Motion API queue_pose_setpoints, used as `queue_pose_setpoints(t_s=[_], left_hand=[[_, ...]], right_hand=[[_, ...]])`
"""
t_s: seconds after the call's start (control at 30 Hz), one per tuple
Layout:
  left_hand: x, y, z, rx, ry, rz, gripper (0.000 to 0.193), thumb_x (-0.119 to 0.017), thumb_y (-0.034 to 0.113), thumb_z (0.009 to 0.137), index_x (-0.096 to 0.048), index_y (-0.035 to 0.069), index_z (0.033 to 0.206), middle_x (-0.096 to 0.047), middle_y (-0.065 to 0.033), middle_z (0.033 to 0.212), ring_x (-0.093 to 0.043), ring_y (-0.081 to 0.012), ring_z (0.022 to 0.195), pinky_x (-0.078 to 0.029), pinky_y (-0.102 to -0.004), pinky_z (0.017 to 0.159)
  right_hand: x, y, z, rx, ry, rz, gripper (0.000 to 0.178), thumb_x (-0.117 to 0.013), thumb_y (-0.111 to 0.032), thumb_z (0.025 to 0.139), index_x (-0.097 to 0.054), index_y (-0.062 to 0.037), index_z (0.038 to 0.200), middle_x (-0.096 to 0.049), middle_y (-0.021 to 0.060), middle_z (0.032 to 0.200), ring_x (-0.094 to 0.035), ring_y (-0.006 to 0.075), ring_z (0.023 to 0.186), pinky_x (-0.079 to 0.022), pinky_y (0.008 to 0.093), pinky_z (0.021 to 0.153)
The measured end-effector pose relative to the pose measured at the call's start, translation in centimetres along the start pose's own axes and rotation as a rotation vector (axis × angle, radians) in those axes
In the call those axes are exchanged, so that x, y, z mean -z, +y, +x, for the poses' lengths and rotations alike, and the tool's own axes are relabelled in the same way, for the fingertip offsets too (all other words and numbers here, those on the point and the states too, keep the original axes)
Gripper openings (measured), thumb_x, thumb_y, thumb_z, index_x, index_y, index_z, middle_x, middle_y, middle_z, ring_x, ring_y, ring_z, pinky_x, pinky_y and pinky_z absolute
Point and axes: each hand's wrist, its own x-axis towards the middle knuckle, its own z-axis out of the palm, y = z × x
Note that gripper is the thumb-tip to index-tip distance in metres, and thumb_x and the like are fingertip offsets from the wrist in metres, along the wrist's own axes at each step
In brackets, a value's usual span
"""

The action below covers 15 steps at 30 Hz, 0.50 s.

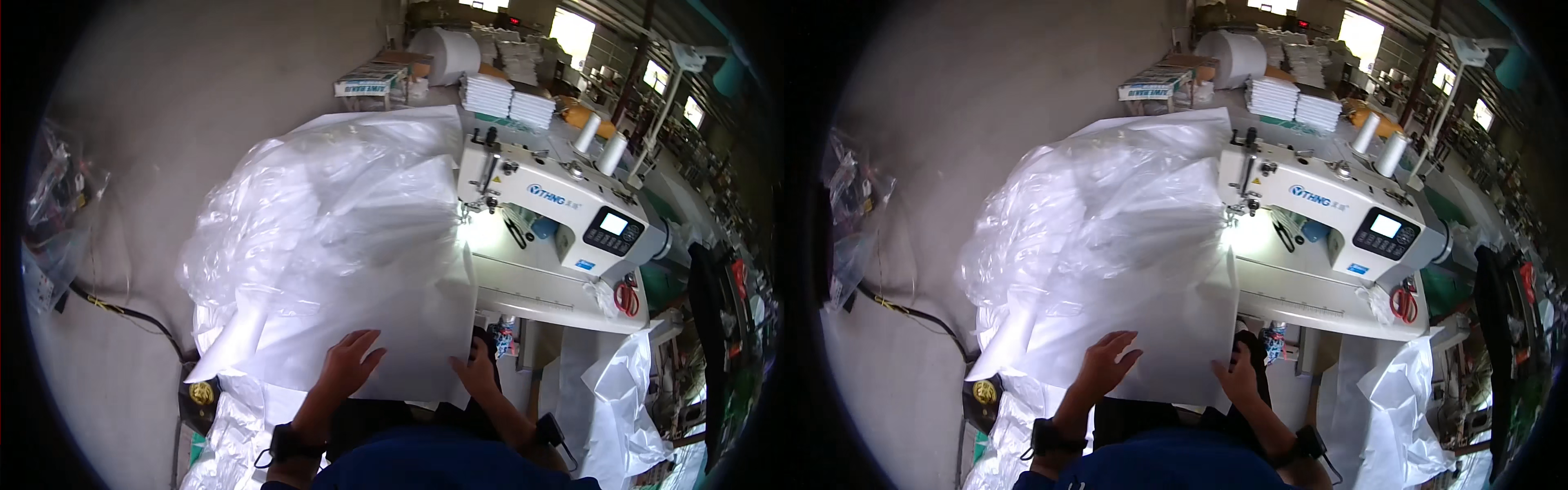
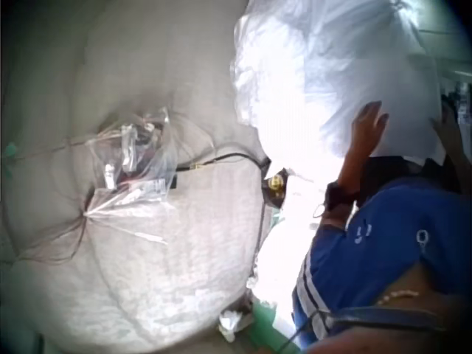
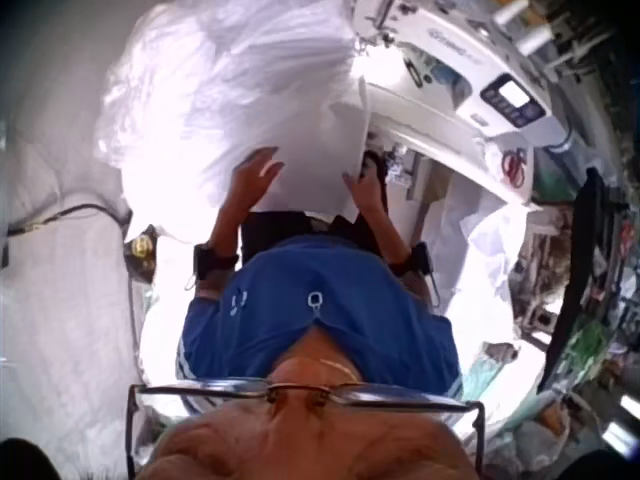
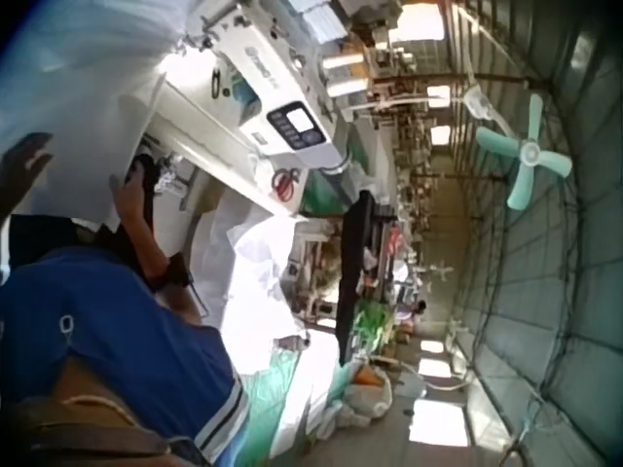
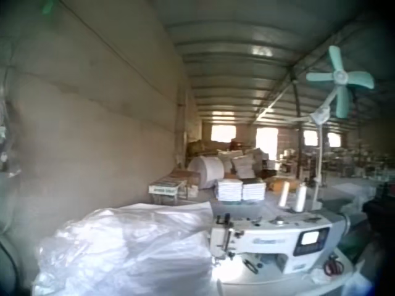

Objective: Sewing together large white plastic sheets using an industrial sewing machine.

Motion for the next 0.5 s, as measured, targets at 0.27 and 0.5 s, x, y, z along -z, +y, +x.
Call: queue_pose_setpoints(t_s=[0.27, 0.5], left_hand=[[-7.5, -0.7, 9.5, -0.161, 0.238, 0.513, 0.036, -0.067, 0.022, 0.08, -0.056, 0.004, 0.11, -0.055, -0.0083, 0.099, -0.05, -0.0273, 0.096, -0.04, -0.0409, 0.082], [-8.2, 8.3, 4.4, -0.004, -0.65, -0.103, 0.017, -0.049, 0.018, 0.092, -0.049, 0.002, 0.086, -0.06, -0.0155, 0.07, -0.062, -0.0275, 0.055, -0.05, -0.0404, 0.053]], right_hand=[[0.9, -0.2, -2.5, -0.423, -0.476, 0.443, 0.031, -0.053, -0.027, 0.094, -0.06, -0.0004, 0.11, -0.064, 0.005, 0.097, -0.061, 0.0138, 0.084, -0.049, 0.0283, 0.077], [2.3, 1.7, -2.7, -0.393, -0.625, 0.573, 0.026, -0.053, -0.023, 0.093, -0.061, -0.0021, 0.107, -0.064, 0.005, 0.094, -0.061, 0.0133, 0.085, -0.049, 0.0287, 0.077]])
